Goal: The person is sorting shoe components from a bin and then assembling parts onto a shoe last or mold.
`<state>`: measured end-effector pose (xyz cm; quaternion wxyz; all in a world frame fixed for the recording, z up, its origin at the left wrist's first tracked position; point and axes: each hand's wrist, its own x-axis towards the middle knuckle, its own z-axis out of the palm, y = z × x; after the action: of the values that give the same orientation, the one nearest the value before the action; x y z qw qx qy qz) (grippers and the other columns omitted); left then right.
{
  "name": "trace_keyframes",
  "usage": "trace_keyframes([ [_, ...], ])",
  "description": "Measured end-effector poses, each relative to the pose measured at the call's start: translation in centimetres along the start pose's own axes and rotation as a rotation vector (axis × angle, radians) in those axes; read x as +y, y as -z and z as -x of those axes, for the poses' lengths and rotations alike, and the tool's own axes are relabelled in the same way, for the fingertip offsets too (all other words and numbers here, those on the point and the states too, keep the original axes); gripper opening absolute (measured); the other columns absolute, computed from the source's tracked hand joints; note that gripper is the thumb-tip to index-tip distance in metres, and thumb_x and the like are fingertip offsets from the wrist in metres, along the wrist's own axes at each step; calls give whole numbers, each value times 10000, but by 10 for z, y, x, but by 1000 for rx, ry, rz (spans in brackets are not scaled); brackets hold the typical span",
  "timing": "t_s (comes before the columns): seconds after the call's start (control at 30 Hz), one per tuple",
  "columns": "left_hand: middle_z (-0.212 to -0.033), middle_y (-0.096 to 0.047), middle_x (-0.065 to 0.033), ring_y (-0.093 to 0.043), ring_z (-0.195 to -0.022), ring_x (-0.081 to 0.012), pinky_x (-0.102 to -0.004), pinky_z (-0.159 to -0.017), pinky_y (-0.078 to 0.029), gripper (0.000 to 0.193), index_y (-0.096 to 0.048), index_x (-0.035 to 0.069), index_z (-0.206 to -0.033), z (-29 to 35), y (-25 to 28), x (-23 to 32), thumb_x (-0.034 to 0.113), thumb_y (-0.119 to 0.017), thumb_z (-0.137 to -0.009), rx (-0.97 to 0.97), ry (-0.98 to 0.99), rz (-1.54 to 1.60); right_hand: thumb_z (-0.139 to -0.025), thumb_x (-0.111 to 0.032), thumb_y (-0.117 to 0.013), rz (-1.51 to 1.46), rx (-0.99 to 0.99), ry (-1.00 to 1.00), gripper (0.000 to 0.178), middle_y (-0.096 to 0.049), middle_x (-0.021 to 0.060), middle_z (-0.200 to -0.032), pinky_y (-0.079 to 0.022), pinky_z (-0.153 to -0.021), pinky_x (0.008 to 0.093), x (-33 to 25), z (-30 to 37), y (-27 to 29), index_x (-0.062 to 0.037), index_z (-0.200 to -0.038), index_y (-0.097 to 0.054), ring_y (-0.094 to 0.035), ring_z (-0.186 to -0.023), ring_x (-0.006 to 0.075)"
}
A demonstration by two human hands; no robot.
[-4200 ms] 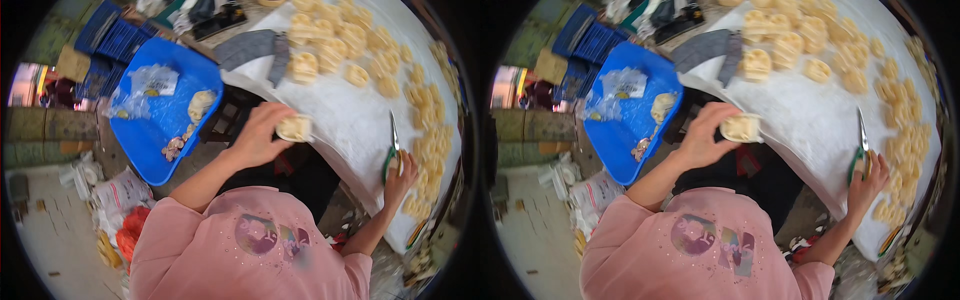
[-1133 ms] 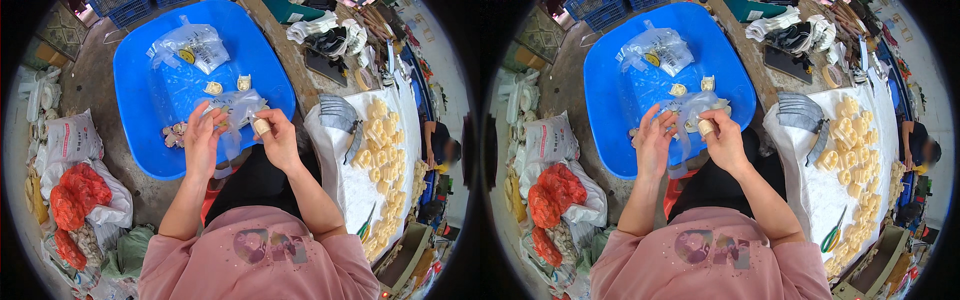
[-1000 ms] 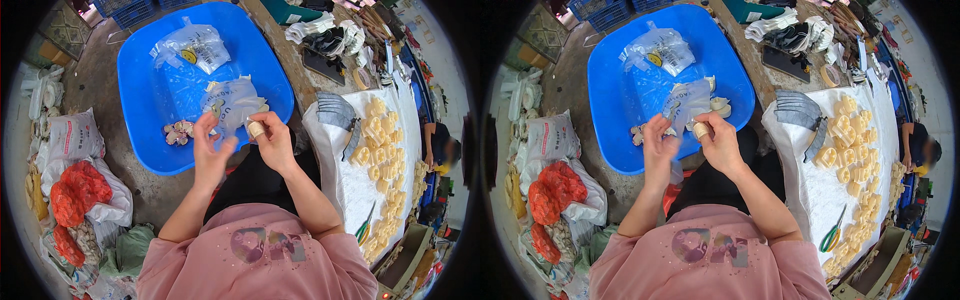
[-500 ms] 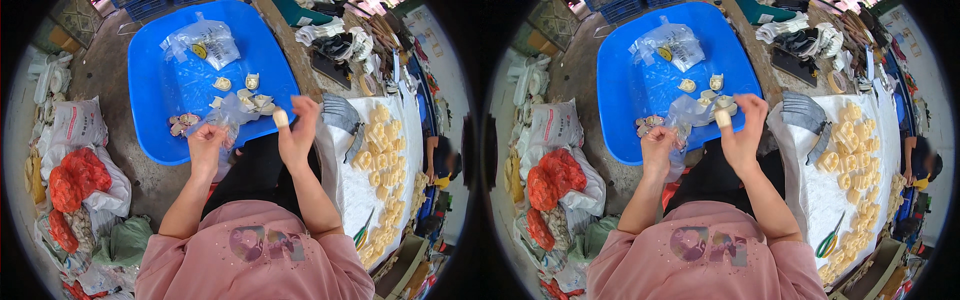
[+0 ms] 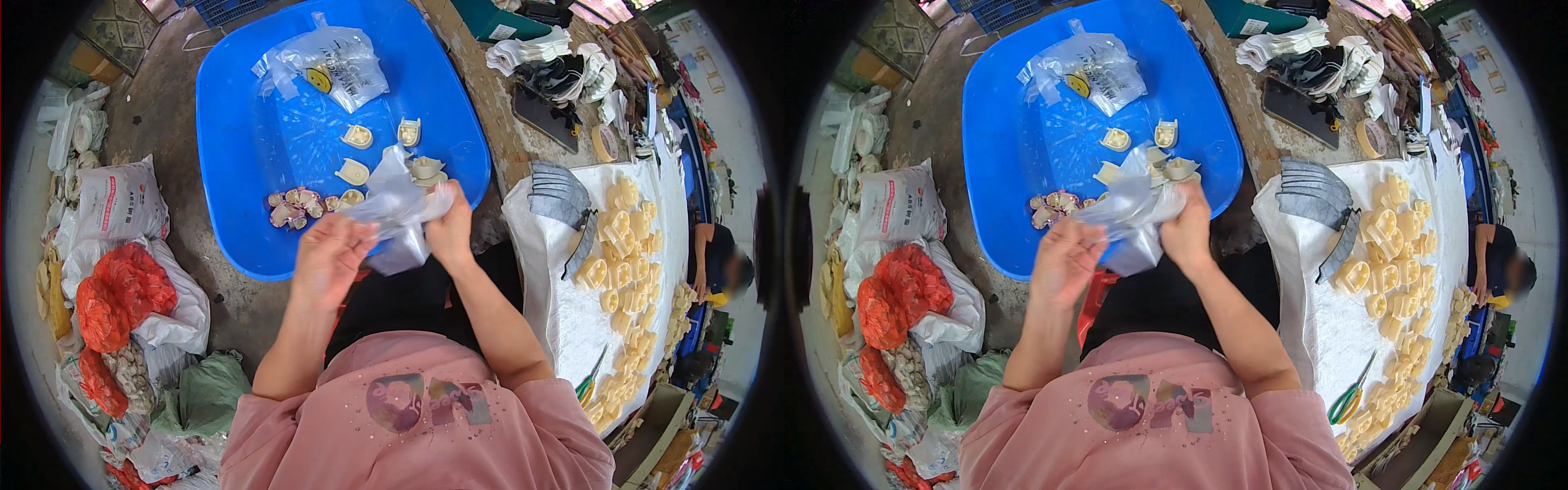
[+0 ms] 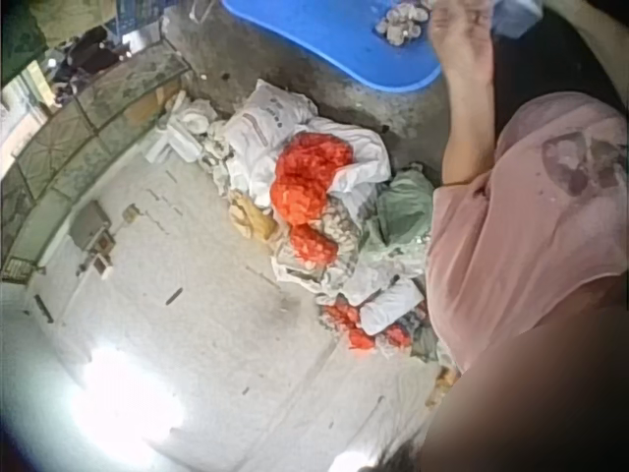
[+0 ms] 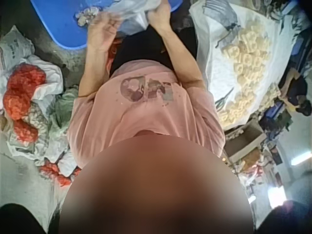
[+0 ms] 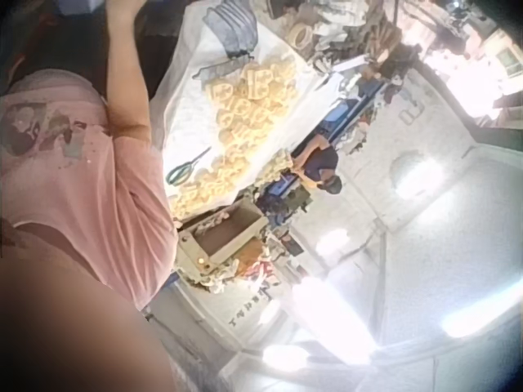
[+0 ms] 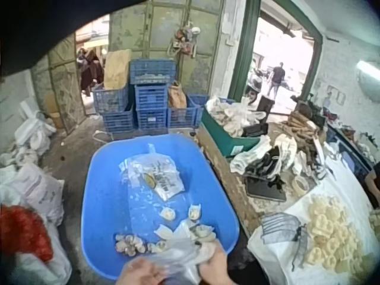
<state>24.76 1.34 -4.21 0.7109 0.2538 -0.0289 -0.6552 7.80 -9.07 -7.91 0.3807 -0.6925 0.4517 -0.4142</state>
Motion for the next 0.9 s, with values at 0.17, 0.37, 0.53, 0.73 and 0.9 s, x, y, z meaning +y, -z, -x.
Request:
trace_keyframes([
  [0.17, -720, -474, 5, -463, -607, -82, -291, -592, -424, 142, -529, 74, -888, 13, -3, 87, -59, -534, -838, -285, -160, 579, -712, 55, -617, 397, -138, -66, 270, -589, 142, -950, -463, -771, 371, 40, -21, 16, -20, -970, -594, -579, -896, 290],
  [0.37, -761, -456, 3, -413, -579, -71, -238, -445, -311, 94, -544, 35, -947, -18, -28, 104, 124, -568, -928, -171, -282, -347, -693, -36, -716, 111, -262, 166, 565, -470, 141, -1250, -360, -995, 427, -37, -65, 27, -69, -1223, -525, -433, -1171, 330],
  [0.53, -831, -531, -41, -473, -633, -121, -252, -543, -394, 164, -599, 26, -1014, -41, -53, 87, 12, -577, -851, -263, -352, -1149, -763, -57, -624, 205, -678, 597, 373, -616, 163, -1014, -433, -871, 440, -94, -116, -23, -65, -1129, -552, -560, -1033, 330],
  [0.73, -896, -584, -102, -533, -696, -184, -257, -625, -420, 357, -616, 67, -1059, -81, 23, 134, -79, -538, -742, 468, -886, -2099, -809, -71, -555, 153, -465, 158, 166, -609, 193, -710, -478, -638, 446, -52, -158, -59, -25, -968, -546, -623, -716, 376],
  [0.9, -857, -625, -20, -605, -716, -95, -227, -566, -444, 208, -614, 53, -1034, -73, 100, 130, 8, -521, -854, 624, -269, -1093, -750, -69, -668, 453, -826, 19, 642, -496, 141, -1243, -412, -960, 390, 22, -173, -43, -132, -1349, -447, -466, -1150, 322],
])
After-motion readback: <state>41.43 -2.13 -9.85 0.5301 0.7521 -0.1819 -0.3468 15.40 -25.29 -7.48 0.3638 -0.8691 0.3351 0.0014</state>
